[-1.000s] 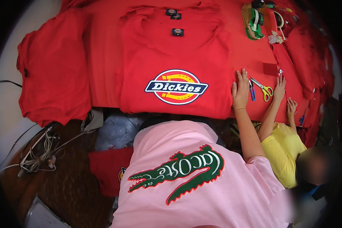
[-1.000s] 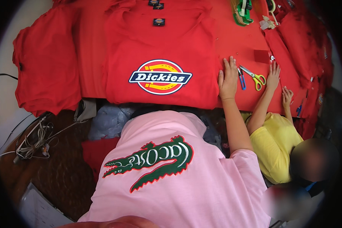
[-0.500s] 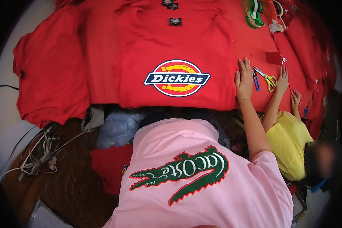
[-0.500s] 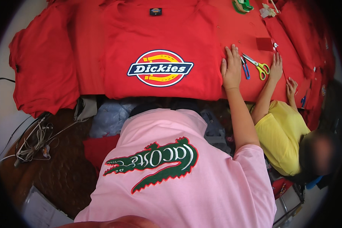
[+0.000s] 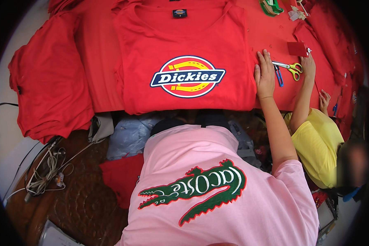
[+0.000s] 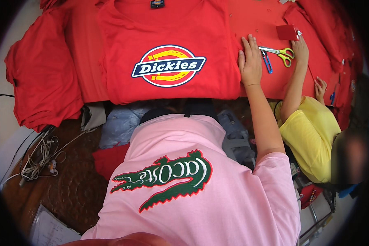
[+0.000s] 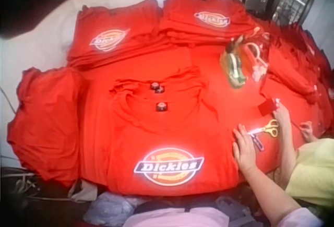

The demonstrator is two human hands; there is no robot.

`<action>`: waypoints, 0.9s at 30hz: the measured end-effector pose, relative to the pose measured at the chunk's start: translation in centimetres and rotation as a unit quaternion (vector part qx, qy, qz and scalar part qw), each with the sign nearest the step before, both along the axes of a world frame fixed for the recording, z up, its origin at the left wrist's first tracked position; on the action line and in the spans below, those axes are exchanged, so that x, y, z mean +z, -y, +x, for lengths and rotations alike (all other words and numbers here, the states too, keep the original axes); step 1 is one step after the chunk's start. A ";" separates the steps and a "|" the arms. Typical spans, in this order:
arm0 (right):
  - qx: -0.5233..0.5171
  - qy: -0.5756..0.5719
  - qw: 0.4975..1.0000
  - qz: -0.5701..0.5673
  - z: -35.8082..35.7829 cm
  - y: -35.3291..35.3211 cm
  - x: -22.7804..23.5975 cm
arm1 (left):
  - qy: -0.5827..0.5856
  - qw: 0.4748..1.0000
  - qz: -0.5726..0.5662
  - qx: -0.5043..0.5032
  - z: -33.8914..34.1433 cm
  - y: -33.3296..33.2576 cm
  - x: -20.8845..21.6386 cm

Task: The person processes a stack of red t-shirts by using a small tool to remove tags or threads, then folds each shirt and adds it to another stack on a table.

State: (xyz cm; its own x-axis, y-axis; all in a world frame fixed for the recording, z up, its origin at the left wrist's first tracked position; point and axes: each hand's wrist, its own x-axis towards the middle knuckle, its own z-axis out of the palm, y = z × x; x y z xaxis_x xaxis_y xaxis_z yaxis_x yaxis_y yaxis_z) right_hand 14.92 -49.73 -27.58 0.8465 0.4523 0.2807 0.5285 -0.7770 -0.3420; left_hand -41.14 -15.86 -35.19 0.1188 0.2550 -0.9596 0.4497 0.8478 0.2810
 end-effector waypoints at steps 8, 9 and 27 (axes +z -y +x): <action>0.045 0.003 0.999 -0.025 0.0 0.1 0.1 | -0.006 1.000 0.004 -0.010 0.0 0.0 0.4; 0.043 -0.001 0.999 -0.028 0.0 0.1 0.0 | -0.008 1.000 0.005 -0.011 0.0 -0.1 0.5; 0.048 0.036 0.998 -0.007 0.1 0.5 0.1 | -0.008 0.999 -0.001 -0.049 1.0 -0.7 0.2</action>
State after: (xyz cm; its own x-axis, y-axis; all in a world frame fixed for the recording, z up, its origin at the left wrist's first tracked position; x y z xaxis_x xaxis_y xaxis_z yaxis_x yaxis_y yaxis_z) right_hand 15.03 -50.27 -27.48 0.7768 0.5348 0.3326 0.6238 -0.7260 -0.2895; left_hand -40.16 -15.16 -35.03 0.1281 0.2403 -0.9622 0.5355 0.7998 0.2710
